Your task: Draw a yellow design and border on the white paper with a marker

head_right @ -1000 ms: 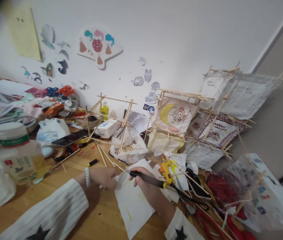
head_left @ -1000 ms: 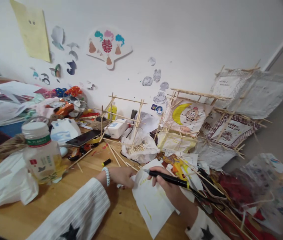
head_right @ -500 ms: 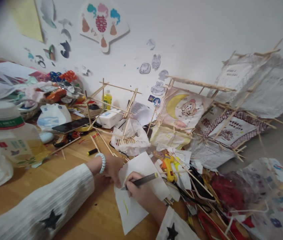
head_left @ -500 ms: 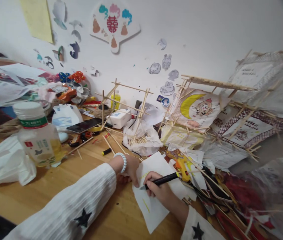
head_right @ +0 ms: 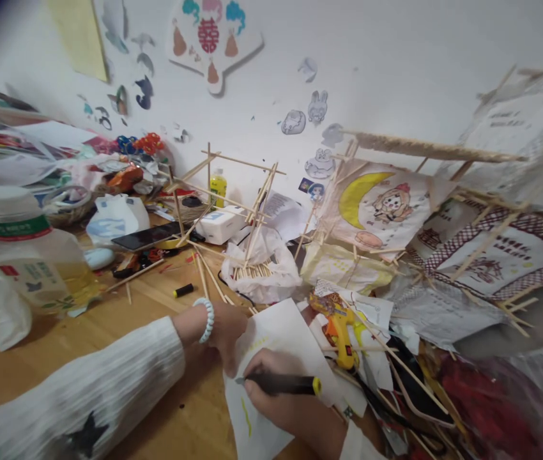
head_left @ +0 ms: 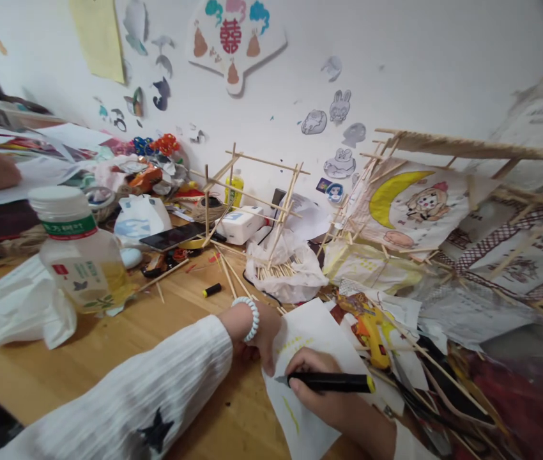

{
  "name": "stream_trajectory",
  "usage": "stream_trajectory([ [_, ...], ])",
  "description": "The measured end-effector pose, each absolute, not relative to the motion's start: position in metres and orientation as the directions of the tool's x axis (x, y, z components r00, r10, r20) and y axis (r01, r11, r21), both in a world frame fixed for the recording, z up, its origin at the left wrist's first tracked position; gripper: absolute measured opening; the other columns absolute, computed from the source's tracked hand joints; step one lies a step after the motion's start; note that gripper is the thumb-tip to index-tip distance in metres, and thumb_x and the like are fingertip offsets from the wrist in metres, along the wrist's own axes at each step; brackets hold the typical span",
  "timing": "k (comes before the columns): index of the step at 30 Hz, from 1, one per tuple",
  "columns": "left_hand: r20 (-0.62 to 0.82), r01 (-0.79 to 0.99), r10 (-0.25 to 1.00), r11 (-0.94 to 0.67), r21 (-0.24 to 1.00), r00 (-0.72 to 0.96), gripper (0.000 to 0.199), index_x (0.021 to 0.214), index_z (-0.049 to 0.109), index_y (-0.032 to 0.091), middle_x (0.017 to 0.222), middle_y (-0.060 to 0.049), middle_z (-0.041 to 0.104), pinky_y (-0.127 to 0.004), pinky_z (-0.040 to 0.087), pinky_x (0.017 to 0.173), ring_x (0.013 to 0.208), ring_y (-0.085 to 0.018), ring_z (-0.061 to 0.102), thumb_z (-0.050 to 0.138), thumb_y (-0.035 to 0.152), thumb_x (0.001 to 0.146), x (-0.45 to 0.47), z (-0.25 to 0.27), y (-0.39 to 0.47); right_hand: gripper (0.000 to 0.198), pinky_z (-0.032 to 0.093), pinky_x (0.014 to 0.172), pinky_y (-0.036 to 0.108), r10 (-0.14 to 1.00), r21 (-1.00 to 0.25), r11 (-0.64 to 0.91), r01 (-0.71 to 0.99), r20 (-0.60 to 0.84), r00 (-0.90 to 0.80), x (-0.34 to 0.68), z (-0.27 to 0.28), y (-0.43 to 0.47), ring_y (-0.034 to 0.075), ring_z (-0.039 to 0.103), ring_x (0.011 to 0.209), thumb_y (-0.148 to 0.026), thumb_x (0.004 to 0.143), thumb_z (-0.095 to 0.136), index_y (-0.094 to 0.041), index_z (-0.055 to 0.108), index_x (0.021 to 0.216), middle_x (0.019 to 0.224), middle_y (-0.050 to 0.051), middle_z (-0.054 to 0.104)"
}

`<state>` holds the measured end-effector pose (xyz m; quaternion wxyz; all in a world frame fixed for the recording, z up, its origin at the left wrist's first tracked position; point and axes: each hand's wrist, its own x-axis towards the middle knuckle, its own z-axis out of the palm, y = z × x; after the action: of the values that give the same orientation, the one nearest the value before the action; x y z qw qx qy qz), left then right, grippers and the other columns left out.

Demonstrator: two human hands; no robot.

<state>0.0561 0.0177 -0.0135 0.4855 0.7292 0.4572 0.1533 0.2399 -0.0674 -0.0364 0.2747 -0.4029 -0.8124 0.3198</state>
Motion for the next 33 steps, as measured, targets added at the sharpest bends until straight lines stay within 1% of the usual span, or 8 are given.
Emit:
stream_trajectory([
  [3, -0.363, 0.716, 0.705, -0.292, 0.634, 0.609, 0.043, 0.025, 0.046, 0.019, 0.024, 0.0, 0.038, -0.036, 0.04, 0.048, 0.028, -0.012, 0.033, 0.077, 0.033, 0.052, 0.059, -0.005, 0.013, 0.01, 0.04, 0.054, 0.022, 0.825, -0.726, 0.476, 0.497, 0.173, -0.539, 0.242, -0.037, -0.068, 0.015, 0.055, 0.061, -0.021, 0.073, 0.052, -0.02, 0.06, 0.079, 0.068, -0.001, 0.061],
  [6, -0.433, 0.757, 0.626, -0.466, 0.459, 0.648, 0.043, 0.025, 0.044, 0.02, 0.027, 0.0, 0.04, -0.036, 0.042, 0.055, 0.034, -0.014, 0.039, 0.078, 0.03, 0.049, 0.058, 0.004, 0.007, 0.011, 0.04, 0.055, 0.022, 0.791, -0.715, 0.512, 0.477, 0.177, -0.585, 0.245, -0.038, -0.066, 0.014, 0.055, 0.063, -0.02, 0.075, 0.052, -0.02, 0.059, 0.082, 0.07, -0.002, 0.061],
  [12, -0.338, 0.746, 0.688, -0.462, 0.479, 0.643, 0.033, 0.033, 0.051, 0.019, 0.03, 0.002, 0.042, -0.031, 0.042, 0.053, 0.036, -0.013, 0.04, 0.08, 0.029, 0.046, 0.054, 0.001, 0.002, 0.011, 0.04, 0.058, 0.023, 0.768, -0.675, 0.543, 0.5, 0.159, -0.62, 0.244, -0.037, -0.067, 0.015, 0.056, 0.064, -0.021, 0.076, 0.052, -0.02, 0.059, 0.083, 0.071, -0.001, 0.062],
  [16, -0.412, 0.771, 0.66, -0.453, 0.448, 0.628, 0.037, 0.035, 0.05, 0.017, 0.031, 0.001, 0.047, -0.028, 0.042, 0.05, 0.034, -0.012, 0.041, 0.077, 0.037, 0.05, 0.054, 0.004, 0.001, 0.012, 0.04, 0.057, 0.023, 0.772, -0.663, 0.548, 0.511, 0.165, -0.614, 0.243, -0.035, -0.067, 0.015, 0.055, 0.062, -0.021, 0.072, 0.052, -0.02, 0.059, 0.082, 0.069, -0.001, 0.061],
  [20, -0.5, 0.795, 0.618, -0.488, 0.361, 0.606, 0.034, 0.043, 0.056, 0.015, 0.043, -0.003, 0.058, -0.029, 0.047, 0.057, 0.044, -0.015, 0.052, 0.073, 0.041, 0.057, 0.057, 0.016, -0.001, 0.01, 0.038, 0.054, 0.024, 0.783, -0.701, 0.517, 0.49, 0.157, -0.602, 0.244, -0.035, -0.065, 0.015, 0.054, 0.059, -0.024, 0.072, 0.051, -0.02, 0.058, 0.078, 0.065, -0.001, 0.058],
  [23, -0.54, 0.812, 0.607, -0.466, 0.353, 0.583, 0.031, 0.05, 0.061, 0.013, 0.051, -0.005, 0.063, -0.031, 0.049, 0.06, 0.048, -0.017, 0.056, 0.072, 0.041, 0.059, 0.058, 0.024, -0.002, 0.013, 0.039, 0.056, 0.025, 0.785, -0.711, 0.502, 0.493, 0.137, -0.604, 0.244, -0.037, -0.064, 0.016, 0.055, 0.062, -0.026, 0.072, 0.051, -0.021, 0.059, 0.081, 0.069, -0.001, 0.06],
  [28, -0.58, 0.825, 0.589, -0.429, 0.366, 0.564, 0.036, 0.044, 0.053, 0.015, 0.048, -0.002, 0.06, -0.028, 0.049, 0.056, 0.045, -0.015, 0.055, 0.071, 0.04, 0.062, 0.058, 0.027, -0.004, 0.011, 0.038, 0.054, 0.025, 0.795, -0.724, 0.481, 0.495, 0.123, -0.594, 0.243, -0.035, -0.065, 0.016, 0.054, 0.06, -0.025, 0.071, 0.05, -0.02, 0.057, 0.077, 0.066, 0.0, 0.059],
  [33, -0.534, 0.806, 0.604, -0.469, 0.361, 0.591, 0.038, 0.041, 0.05, 0.016, 0.039, 0.002, 0.052, -0.025, 0.047, 0.054, 0.043, -0.012, 0.053, 0.071, 0.039, 0.062, 0.058, 0.025, -0.005, 0.011, 0.039, 0.056, 0.025, 0.799, -0.73, 0.47, 0.496, 0.113, -0.591, 0.243, -0.033, -0.066, 0.016, 0.055, 0.062, -0.024, 0.072, 0.05, -0.02, 0.057, 0.079, 0.069, 0.0, 0.059],
])
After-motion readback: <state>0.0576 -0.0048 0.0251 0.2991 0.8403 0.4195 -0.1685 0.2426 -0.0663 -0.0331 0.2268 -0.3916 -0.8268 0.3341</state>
